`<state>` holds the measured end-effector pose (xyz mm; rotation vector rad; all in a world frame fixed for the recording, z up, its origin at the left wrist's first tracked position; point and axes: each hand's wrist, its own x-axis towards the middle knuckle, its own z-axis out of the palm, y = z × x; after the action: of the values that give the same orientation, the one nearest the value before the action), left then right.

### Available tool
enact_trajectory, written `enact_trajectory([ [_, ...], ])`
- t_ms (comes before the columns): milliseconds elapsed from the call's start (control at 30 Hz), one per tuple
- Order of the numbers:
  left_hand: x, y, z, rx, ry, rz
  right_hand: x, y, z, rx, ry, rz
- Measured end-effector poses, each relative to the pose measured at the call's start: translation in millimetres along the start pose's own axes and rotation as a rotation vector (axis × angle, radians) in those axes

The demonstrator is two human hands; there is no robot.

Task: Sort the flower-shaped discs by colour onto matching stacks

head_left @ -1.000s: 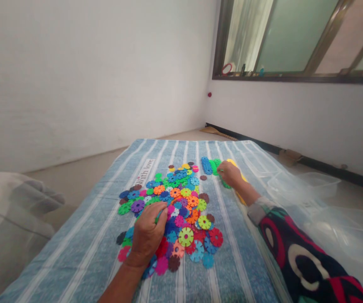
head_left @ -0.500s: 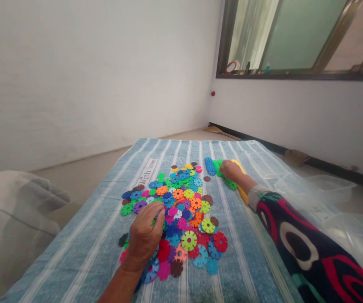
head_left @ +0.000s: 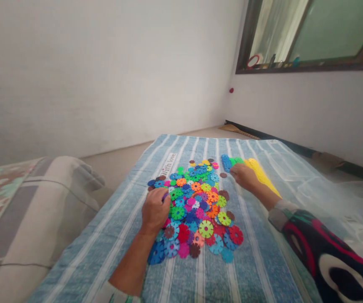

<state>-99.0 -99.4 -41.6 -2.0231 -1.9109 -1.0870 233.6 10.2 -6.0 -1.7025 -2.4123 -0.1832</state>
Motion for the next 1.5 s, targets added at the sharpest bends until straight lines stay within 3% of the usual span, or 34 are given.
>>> enact_trajectory([
  [167, -2.7, -2.1, 8.8, 0.048, -0.143, 0.043, -9.8, -46.3, 4.2, 0.153, 0.073, -0.204],
  [333, -3.0, -0.6, 10.5, 0.063, -0.206, 0.077, -12.7, -87.6, 5.8, 0.227, 0.099, -0.371],
  [567, -2.8, 2.3, 8.6, 0.078, -0.148, 0.086, -1.5, -143.1, 1.4, 0.246, 0.082, -0.522],
  [733, -3.1, -0.2, 9.1, 0.081, -0.104, 0.05, 8.7, -169.8, 10.3, 0.163, 0.048, -0.563],
  [1200, -0.8, -4.8, 1.6, 0.01, -0.134, -0.01, -0.4, -167.0, 29.2, 0.167, 0.254, -0.7],
  [1367, 1.2, -9.5, -4.1, -0.002, -0.165, 0.002, 2.2, -153.8, 24.3, 0.326, 0.332, -0.584],
  [1500, 3.3, -11.8, -6.2, -0.015, -0.164, 0.047, 16.5, -104.8, 12.3, 0.269, 0.245, -0.315],
])
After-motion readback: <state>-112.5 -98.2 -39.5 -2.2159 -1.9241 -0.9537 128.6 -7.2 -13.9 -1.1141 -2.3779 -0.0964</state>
